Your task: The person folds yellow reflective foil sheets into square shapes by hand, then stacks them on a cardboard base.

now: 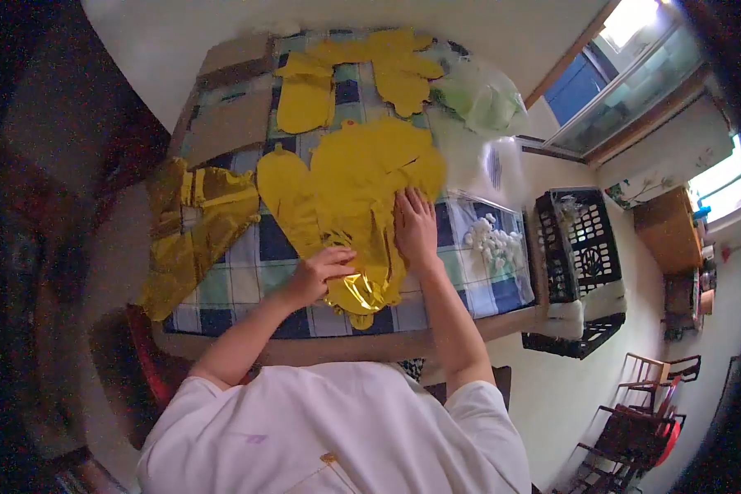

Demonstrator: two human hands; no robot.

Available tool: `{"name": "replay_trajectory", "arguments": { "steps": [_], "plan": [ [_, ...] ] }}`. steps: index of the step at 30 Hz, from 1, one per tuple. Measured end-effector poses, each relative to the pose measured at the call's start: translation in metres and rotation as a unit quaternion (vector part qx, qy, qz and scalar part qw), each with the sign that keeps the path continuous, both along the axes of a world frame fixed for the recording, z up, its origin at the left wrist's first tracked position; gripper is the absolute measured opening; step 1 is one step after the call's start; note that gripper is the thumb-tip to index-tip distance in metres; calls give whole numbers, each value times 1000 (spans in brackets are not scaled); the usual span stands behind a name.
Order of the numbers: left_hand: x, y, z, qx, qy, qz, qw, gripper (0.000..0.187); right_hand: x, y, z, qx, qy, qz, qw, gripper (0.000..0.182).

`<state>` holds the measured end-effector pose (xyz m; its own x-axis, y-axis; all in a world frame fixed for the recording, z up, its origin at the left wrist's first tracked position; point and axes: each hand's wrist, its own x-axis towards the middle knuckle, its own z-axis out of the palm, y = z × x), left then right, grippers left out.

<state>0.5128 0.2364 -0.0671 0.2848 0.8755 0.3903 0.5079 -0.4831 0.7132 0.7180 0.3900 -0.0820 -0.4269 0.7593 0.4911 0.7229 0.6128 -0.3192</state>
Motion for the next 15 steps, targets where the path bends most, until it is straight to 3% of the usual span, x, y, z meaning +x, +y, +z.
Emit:
{"name": "replay_trajectory", "arguments": {
  "steps": [2, 8, 10, 11, 15],
  "plan": [
    [-5, -2, 11, -13, 14, -13, 1000, 32, -1, -1, 2, -1, -3, 0, 1000, 32],
    [-9, 27, 55, -285, -47, 104, 952, 31, -1, 2, -1, -1, -8, 3, 1000, 33],
    [16, 38, 37, -82, 133, 162, 974, 39, 0, 1, -4, -4, -9, 6, 1000, 34],
    [23, 43, 26, 25, 221, 184, 957, 44, 0, 1, -6, -7, -13, 3, 1000, 34],
    [34, 58, -1, -57, 278, 169, 944, 57, 1, 1, -1, -17, -17, 7, 1000, 36]
  ]
}}
